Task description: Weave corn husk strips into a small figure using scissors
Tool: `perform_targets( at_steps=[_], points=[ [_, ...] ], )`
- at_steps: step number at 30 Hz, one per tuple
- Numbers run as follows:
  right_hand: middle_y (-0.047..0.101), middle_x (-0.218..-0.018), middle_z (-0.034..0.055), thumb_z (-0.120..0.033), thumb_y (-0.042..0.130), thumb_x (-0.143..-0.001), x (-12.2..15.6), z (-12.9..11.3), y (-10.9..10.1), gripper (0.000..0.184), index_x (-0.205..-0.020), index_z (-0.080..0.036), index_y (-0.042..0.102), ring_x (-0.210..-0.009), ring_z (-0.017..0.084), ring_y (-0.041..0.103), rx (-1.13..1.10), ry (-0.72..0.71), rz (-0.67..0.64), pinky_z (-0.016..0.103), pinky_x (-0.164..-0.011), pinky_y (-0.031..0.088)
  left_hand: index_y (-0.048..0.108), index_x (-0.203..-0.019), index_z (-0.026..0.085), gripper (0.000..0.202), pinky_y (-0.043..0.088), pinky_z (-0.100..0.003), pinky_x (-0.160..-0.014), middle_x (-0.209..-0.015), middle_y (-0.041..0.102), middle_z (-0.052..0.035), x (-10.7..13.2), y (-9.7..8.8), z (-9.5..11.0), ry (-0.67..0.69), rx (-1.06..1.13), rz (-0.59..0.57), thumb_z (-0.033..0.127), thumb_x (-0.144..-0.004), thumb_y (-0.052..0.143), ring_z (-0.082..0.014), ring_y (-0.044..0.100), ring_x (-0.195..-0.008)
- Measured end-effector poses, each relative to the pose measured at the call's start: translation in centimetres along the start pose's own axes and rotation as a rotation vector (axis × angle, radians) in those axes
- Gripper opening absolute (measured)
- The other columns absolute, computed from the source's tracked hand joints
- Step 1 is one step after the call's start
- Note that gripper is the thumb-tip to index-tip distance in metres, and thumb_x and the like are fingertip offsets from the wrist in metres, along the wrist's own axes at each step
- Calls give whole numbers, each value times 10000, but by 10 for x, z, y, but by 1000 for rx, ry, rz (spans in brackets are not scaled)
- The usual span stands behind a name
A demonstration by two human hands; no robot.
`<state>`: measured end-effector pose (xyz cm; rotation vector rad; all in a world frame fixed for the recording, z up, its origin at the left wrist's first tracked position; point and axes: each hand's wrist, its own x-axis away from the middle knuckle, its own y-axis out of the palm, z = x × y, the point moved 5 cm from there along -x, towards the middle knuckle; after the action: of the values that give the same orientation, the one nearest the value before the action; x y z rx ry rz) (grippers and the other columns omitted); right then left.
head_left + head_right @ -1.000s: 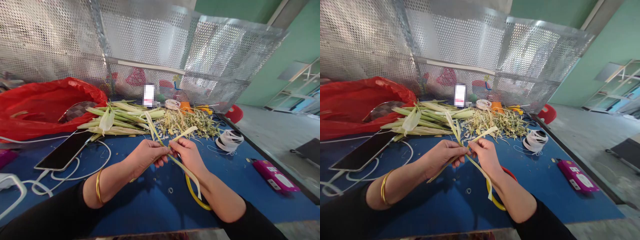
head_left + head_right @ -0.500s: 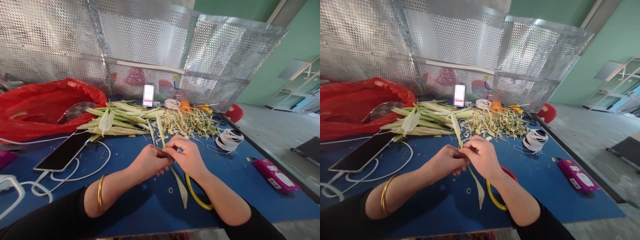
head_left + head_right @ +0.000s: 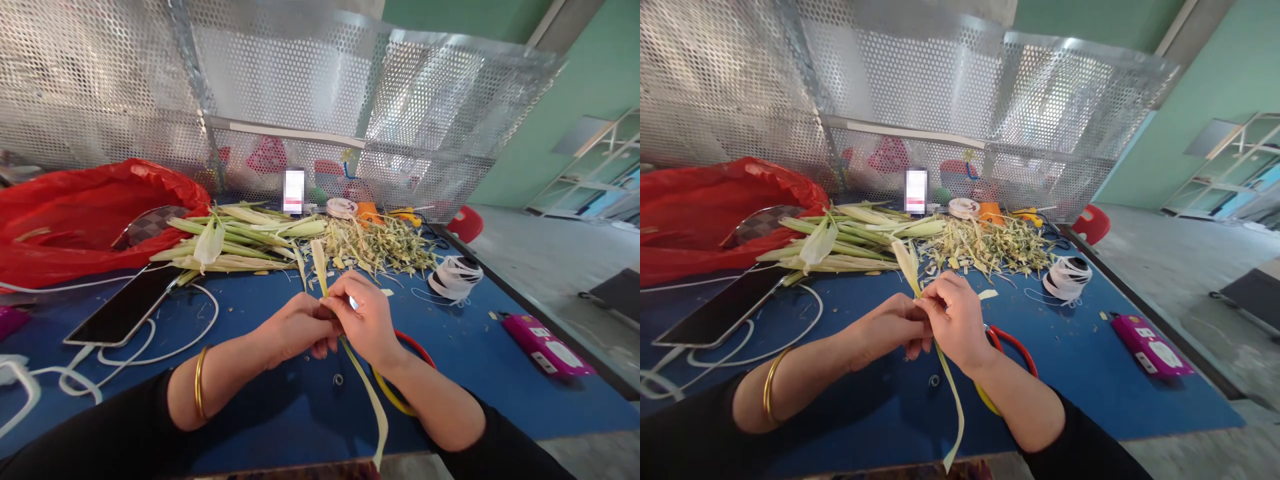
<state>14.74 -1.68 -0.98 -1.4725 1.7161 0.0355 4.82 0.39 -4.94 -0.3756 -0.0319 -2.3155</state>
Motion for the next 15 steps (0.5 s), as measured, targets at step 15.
perform_targets(
  at_steps=[15],
  points=[
    [562,-594,-12,-468,611,-781,-4,46,-3,324,-663,-167,638,-597,132,502,-436,594,-142,261,-606,376,724,-789,113,313,410,-186,-456,-610,634,-28,-2,-21,4,-30,335,168,414,-714,683,-80,530,-469]
  ],
)
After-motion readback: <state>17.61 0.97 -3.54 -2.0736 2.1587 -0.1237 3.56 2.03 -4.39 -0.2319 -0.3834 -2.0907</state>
